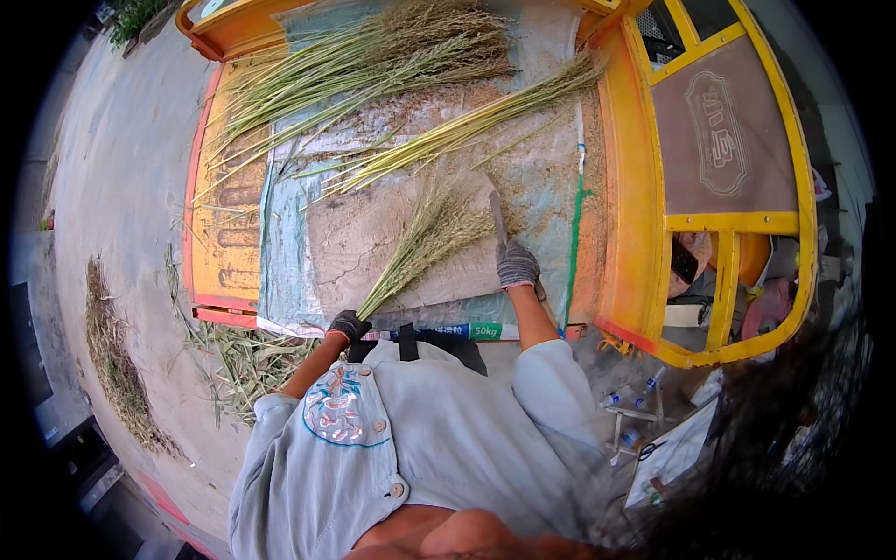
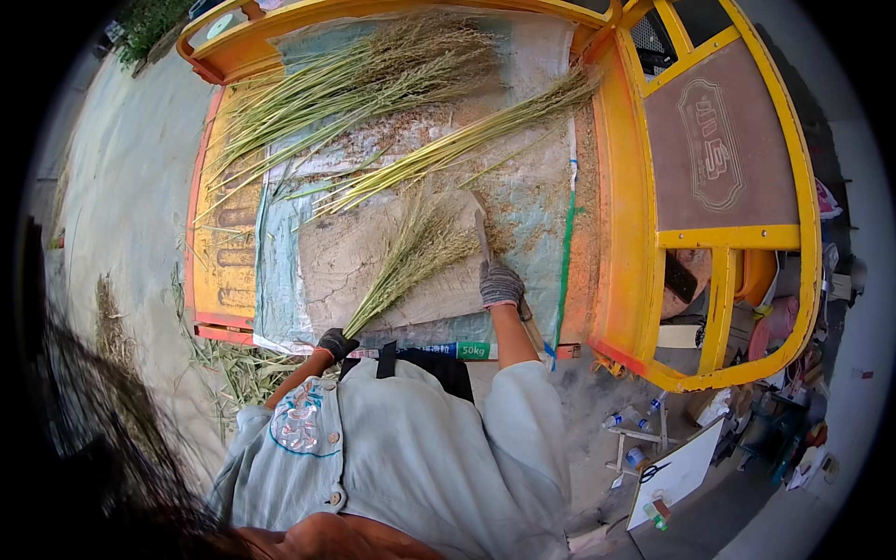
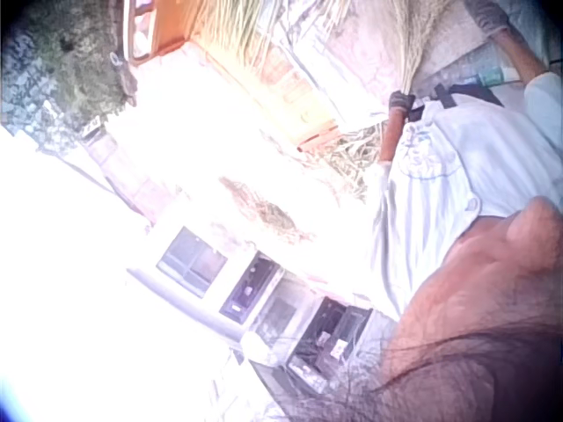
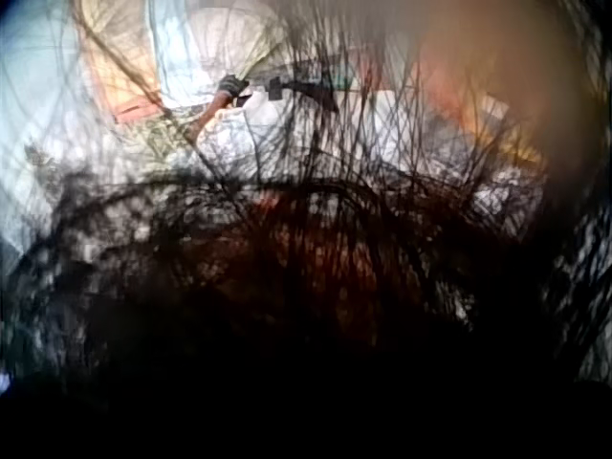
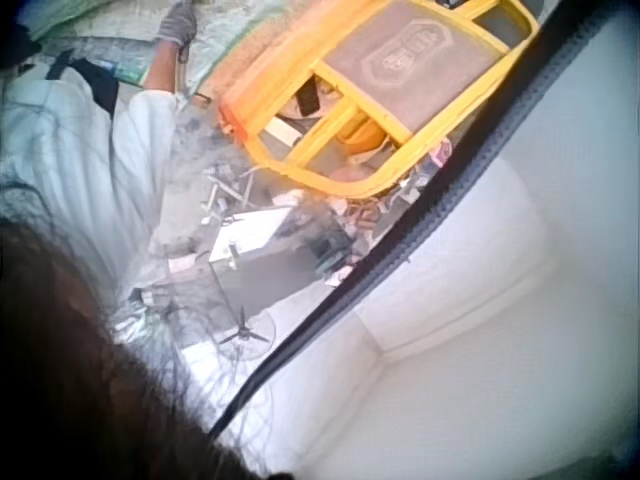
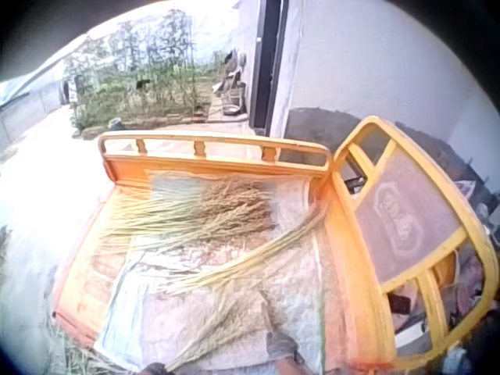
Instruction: The person stands at the back of a yellow utility vehicle and manually threshes bundles of grain stalks. They repeatedly strike the stalks against a wooden board to separate the grain, then place the processed stalks onto a pile on the vehicle bed.
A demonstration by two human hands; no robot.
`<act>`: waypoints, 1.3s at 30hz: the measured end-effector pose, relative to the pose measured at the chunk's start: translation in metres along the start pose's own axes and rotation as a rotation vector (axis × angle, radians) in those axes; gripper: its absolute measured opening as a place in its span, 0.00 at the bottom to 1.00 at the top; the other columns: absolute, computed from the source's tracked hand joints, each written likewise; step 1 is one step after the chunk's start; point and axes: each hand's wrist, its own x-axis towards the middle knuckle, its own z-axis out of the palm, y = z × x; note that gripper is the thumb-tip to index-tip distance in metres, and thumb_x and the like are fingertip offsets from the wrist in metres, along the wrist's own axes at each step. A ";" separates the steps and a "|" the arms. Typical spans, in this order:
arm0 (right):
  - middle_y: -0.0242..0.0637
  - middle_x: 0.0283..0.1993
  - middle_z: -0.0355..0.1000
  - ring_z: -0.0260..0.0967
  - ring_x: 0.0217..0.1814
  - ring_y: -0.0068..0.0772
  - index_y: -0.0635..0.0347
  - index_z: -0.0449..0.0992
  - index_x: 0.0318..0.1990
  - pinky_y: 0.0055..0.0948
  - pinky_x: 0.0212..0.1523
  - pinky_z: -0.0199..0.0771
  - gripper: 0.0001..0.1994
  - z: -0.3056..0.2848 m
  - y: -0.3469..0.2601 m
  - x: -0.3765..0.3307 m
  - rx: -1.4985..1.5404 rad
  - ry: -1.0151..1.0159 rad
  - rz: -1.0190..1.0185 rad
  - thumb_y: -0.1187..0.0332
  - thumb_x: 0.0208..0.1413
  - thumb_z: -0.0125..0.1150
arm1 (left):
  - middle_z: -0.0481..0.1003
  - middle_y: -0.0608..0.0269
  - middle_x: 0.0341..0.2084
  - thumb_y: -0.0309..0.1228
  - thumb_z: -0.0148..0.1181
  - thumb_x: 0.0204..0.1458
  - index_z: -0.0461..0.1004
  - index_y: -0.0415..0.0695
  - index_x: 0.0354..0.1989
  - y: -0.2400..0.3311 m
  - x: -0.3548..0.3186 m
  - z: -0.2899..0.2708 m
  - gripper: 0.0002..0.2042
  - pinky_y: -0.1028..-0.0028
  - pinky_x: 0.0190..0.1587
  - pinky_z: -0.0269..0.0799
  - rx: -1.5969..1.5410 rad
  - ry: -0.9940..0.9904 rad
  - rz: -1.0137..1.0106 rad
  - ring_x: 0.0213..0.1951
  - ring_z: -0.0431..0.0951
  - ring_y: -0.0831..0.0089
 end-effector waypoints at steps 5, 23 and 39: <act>0.44 0.33 0.74 0.73 0.35 0.45 0.56 0.74 0.35 0.45 0.36 0.71 0.15 -0.021 -0.081 -0.078 -0.002 -0.272 -0.511 0.56 0.54 0.46 | 0.75 0.42 0.31 0.46 0.57 0.36 0.78 0.41 0.32 -0.014 0.011 0.007 0.21 0.61 0.43 0.70 0.008 -0.081 -0.051 0.37 0.76 0.53; 0.45 0.35 0.74 0.73 0.39 0.45 0.55 0.75 0.34 0.45 0.40 0.69 0.18 -0.001 -0.099 -0.086 -0.030 -0.369 -0.578 0.52 0.54 0.44 | 0.74 0.41 0.33 0.46 0.55 0.39 0.77 0.41 0.33 -0.017 0.009 0.004 0.21 0.60 0.44 0.69 0.011 -0.041 -0.011 0.39 0.75 0.50; 0.44 0.40 0.74 0.71 0.43 0.48 0.54 0.73 0.37 0.47 0.44 0.68 0.19 0.018 -0.099 -0.104 -0.011 -0.363 -0.559 0.51 0.56 0.42 | 0.75 0.41 0.32 0.46 0.56 0.38 0.77 0.40 0.33 -0.016 0.017 0.006 0.21 0.60 0.43 0.70 0.041 -0.023 -0.043 0.39 0.75 0.49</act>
